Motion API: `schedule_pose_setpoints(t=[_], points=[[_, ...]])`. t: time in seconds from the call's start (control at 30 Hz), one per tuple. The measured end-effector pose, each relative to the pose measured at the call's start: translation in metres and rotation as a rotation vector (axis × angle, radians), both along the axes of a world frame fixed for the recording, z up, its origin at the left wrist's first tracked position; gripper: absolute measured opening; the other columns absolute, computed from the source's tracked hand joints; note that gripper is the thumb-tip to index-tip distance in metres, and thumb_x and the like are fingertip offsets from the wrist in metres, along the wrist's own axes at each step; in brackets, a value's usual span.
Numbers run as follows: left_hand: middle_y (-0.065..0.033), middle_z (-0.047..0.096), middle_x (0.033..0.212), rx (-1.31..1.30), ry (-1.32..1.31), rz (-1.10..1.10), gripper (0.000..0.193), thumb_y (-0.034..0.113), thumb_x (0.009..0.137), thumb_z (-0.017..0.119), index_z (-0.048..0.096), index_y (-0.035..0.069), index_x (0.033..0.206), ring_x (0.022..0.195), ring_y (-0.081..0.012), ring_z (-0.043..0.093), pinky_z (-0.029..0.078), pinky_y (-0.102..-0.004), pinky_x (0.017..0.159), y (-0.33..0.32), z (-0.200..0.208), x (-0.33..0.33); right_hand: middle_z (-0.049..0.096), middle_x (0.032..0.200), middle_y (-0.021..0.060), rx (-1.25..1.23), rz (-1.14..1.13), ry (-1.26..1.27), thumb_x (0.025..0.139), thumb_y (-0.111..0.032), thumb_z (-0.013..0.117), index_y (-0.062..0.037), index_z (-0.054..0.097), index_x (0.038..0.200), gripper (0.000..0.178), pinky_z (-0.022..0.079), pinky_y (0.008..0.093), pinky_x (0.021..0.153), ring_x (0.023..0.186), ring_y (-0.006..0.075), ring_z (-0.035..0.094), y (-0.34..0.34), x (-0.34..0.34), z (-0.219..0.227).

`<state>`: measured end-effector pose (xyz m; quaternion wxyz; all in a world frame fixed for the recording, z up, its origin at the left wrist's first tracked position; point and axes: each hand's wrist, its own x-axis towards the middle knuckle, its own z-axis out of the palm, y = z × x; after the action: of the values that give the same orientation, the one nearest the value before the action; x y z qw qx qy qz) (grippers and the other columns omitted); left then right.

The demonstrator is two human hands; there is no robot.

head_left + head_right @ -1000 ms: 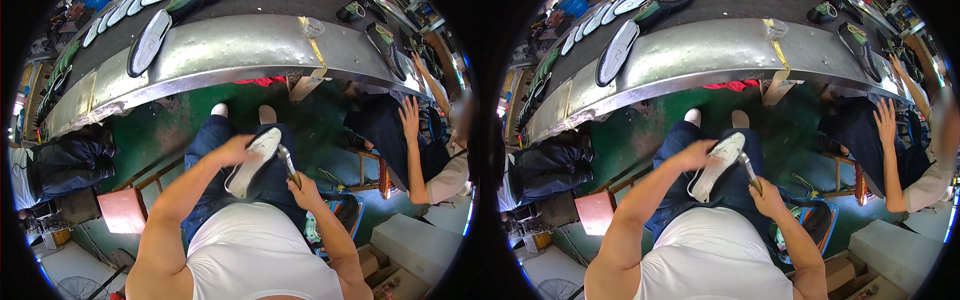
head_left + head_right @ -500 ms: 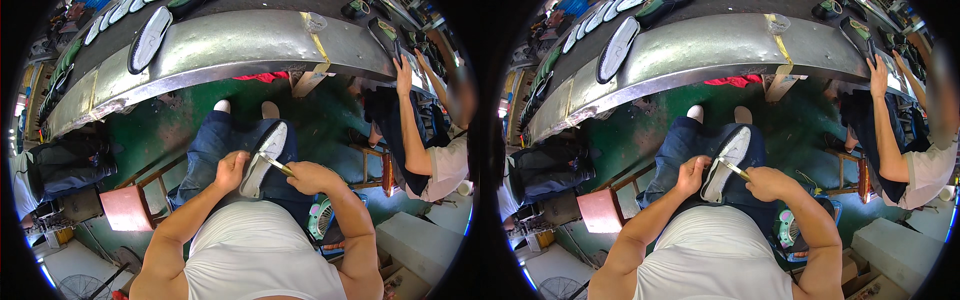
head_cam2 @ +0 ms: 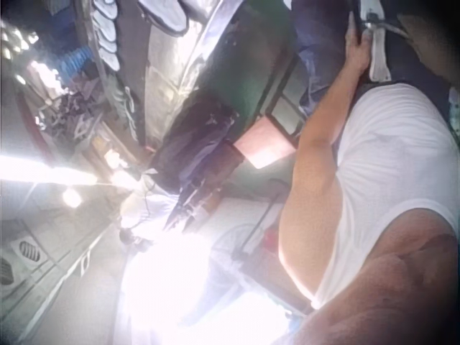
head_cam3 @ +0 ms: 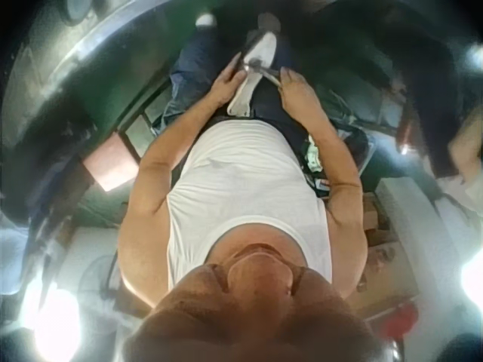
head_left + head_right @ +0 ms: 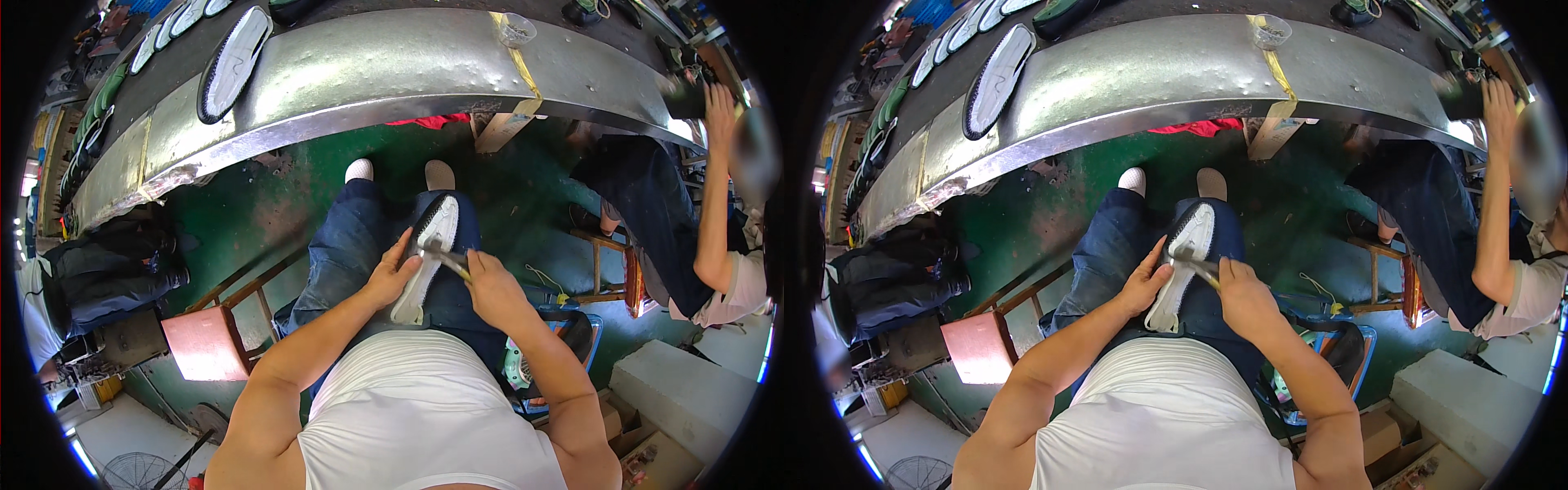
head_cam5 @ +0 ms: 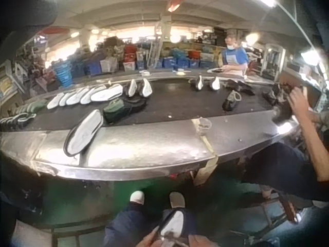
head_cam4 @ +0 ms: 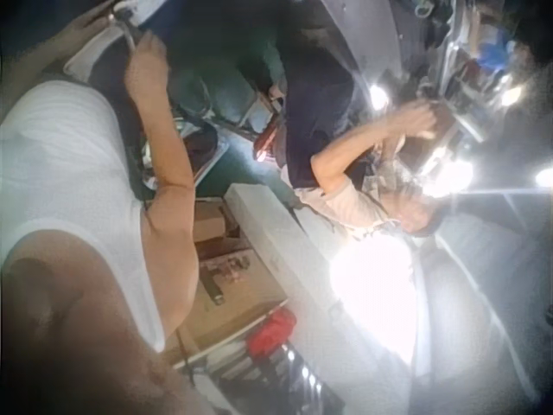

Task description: Manually applying adhesive and assembling shoe components on a production line.

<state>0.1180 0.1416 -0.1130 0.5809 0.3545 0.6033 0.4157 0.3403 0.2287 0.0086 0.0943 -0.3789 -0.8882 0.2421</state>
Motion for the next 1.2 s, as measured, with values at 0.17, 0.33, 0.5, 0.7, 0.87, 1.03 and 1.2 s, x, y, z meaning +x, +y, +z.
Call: schedule_pose_setpoints(t=[0.17, 0.33, 0.5, 0.7, 0.87, 1.03, 1.2], points=[[-0.0233, 0.041, 0.151, 0.094, 0.322, -0.051, 0.066, 0.023, 0.1, 0.058, 0.027, 0.016, 0.158, 0.138, -0.0335, 0.044, 0.036, -0.0352, 0.113, 0.008, 0.038, 0.003, 0.067, 0.097, 0.0263, -0.61, -0.1, -0.129, 0.095, -0.027, 0.06, 0.0034, 0.059, 0.113, 0.036, 0.05, 0.0501, 0.085, 0.094, 0.0462, 0.064, 0.004, -0.009, -0.003], [-0.0278, 0.046, 0.145, 0.223, 0.61, -0.251, 0.06, 0.015, 0.099, 0.053, 0.032, 0.019, 0.156, 0.131, -0.0424, 0.05, 0.043, -0.0394, 0.109, 0.018, 0.065, -0.001, 0.069, 0.085, 0.0127, -1.012, -0.31, 0.157, 0.095, -0.023, 0.063, 0.0004, 0.063, 0.114, 0.03, 0.054, 0.0403, 0.069, 0.078, 0.0256, 0.068, -0.019, 0.002, -0.039], [-0.0303, 0.048, 0.141, 0.199, 0.717, -0.303, 0.055, 0.015, 0.099, 0.051, 0.039, 0.02, 0.152, 0.117, -0.0467, 0.058, 0.051, -0.0437, 0.1, 0.024, 0.071, -0.005, 0.068, 0.088, 0.0091, -1.558, -0.386, 0.304, 0.1, -0.018, 0.058, 0.0028, 0.061, 0.115, 0.026, 0.053, 0.0249, 0.054, 0.074, 0.015, 0.065, 0.028, 0.019, 0.001], [-0.0319, 0.049, 0.139, 0.251, 0.784, -0.365, 0.049, 0.02, 0.099, 0.052, 0.046, 0.03, 0.148, 0.103, -0.0456, 0.066, 0.056, -0.0455, 0.09, 0.026, 0.064, -0.002, 0.067, 0.079, 0.0204, -0.682, -0.137, -0.054, 0.102, -0.034, 0.051, 0.0035, 0.059, 0.094, 0.04, 0.051, 0.0441, 0.071, 0.076, 0.0348, 0.068, 0.04, -0.008, -0.016], [-0.0312, 0.042, 0.146, 0.203, 0.772, -0.453, 0.055, 0.021, 0.1, 0.051, 0.038, 0.03, 0.153, 0.111, -0.0458, 0.063, 0.054, -0.0455, 0.093, 0.02, 0.067, -0.004, 0.066, 0.079, 0.024, -0.683, -0.129, 0.022, 0.103, -0.035, 0.049, 0.0031, 0.06, 0.091, 0.042, 0.05, 0.0475, 0.074, 0.078, 0.0436, 0.065, 0.041, -0.014, -0.013], [-0.0311, 0.037, 0.151, 0.175, 0.571, -0.221, 0.078, 0.028, 0.101, 0.053, 0.007, 0.0, 0.157, 0.129, -0.0453, 0.051, 0.042, -0.0422, 0.108, 0.017, 0.055, 0.001, 0.066, 0.079, 0.0244, -0.592, -0.104, 0.172, 0.103, -0.036, 0.048, 0.0033, 0.059, 0.092, 0.042, 0.05, 0.0485, 0.073, 0.078, 0.0452, 0.064, 0.035, -0.012, -0.019], [-0.0325, 0.041, 0.148, -0.065, 0.55, -0.279, 0.083, 0.032, 0.098, 0.058, 0.011, -0.006, 0.155, 0.13, -0.0448, 0.051, 0.04, -0.0413, 0.11, 0.022, 0.065, -0.001, 0.068, 0.087, 0.0245, -0.677, -0.121, 0.164, 0.102, -0.035, 0.05, 0.0016, 0.061, 0.102, 0.039, 0.05, 0.0504, 0.075, 0.084, 0.0453, 0.065, 0.029, -0.011, -0.004]])
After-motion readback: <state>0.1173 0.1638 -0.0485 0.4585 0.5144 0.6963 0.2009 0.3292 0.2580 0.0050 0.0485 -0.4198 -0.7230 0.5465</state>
